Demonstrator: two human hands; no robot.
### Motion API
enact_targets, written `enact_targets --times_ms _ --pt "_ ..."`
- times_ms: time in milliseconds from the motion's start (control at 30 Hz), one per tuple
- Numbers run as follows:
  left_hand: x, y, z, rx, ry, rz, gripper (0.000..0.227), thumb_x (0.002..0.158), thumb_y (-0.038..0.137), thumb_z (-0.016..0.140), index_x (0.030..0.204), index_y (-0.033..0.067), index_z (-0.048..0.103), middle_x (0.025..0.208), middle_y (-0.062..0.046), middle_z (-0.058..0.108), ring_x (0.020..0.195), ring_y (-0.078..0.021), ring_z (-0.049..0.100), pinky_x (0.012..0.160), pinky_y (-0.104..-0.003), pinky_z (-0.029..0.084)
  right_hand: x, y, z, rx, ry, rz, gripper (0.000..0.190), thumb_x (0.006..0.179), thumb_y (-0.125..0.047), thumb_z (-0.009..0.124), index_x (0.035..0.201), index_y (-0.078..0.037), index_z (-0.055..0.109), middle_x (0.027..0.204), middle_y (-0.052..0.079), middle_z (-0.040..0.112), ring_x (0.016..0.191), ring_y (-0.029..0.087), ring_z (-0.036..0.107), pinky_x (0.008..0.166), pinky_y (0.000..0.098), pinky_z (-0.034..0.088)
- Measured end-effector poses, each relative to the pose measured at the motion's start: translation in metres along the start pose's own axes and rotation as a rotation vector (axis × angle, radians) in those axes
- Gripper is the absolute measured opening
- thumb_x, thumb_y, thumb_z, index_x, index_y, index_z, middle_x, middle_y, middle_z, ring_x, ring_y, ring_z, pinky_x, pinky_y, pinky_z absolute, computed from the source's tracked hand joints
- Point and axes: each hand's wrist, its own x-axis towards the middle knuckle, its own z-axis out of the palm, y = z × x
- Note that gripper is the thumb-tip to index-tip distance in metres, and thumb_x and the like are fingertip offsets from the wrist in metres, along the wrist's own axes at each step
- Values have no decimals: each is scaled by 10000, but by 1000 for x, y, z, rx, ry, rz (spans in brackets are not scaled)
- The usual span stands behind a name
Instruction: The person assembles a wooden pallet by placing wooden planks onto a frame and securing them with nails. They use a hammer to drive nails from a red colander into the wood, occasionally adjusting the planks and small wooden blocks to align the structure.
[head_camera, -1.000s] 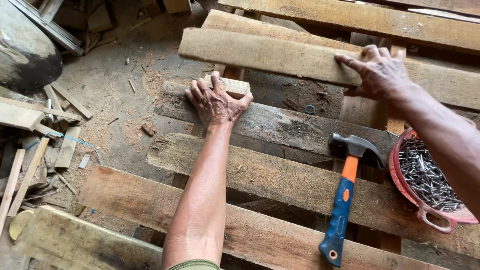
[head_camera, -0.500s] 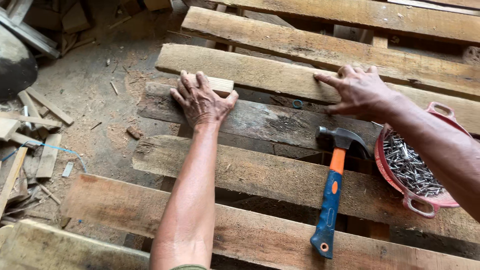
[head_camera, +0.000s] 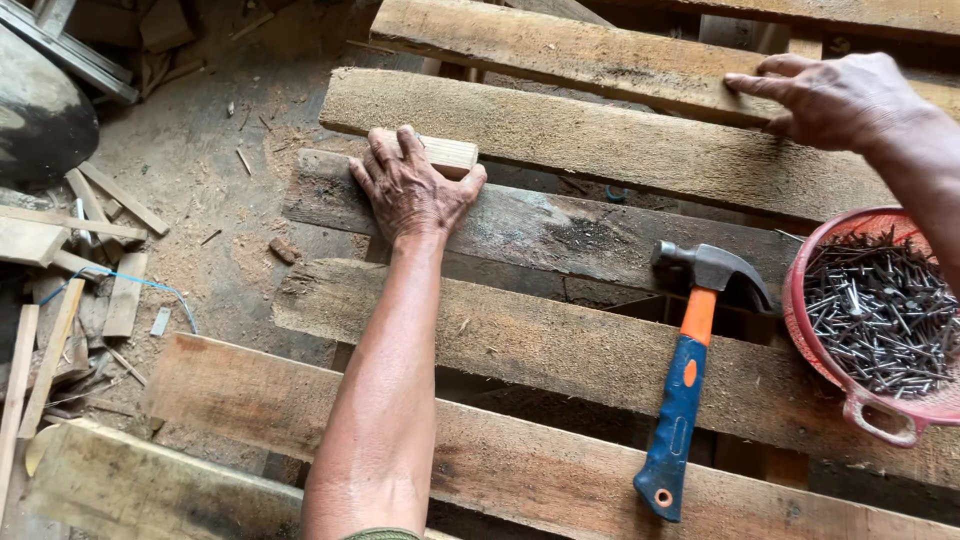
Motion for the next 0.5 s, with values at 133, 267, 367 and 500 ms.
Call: enact_targets --times_ms 133,267,367,500 --pt "2 0 4 -7 97 2 1275 805 940 555 1706 58 358 1729 -382 271 1631 -435 250 1328 -627 30 22 -16 4 33 37 77 765 1079 -585 387 1795 -512 126 1851 -279 172 1494 109 601 1084 458 678" --pt "-3 0 -4 -46 73 -15 1240 784 905 588 1681 83 353 1723 -358 263 1623 -439 267 1326 -624 55 31 -93 -53 406 222 -106 668 1098 -628 490 1656 -261 463 1552 46 549 1309 296 621 955 456 512" --pt "-1 3 -15 -19 -24 -35 1258 831 951 503 1744 121 256 1789 -334 166 1672 -426 182 1342 -602 4 42 -165 -79 644 203 -166 1046 902 -767 567 1767 -246 297 1717 153 419 1501 384 469 1166 572 434" --pt "-22 9 -34 -235 137 -73 1044 753 816 720 1488 102 519 1652 -278 391 1567 -441 366 1327 -568 210 56 -193 -48 685 341 -112 1051 809 -915 698 1722 -481 410 1573 160 583 1493 424 527 1103 557 427"
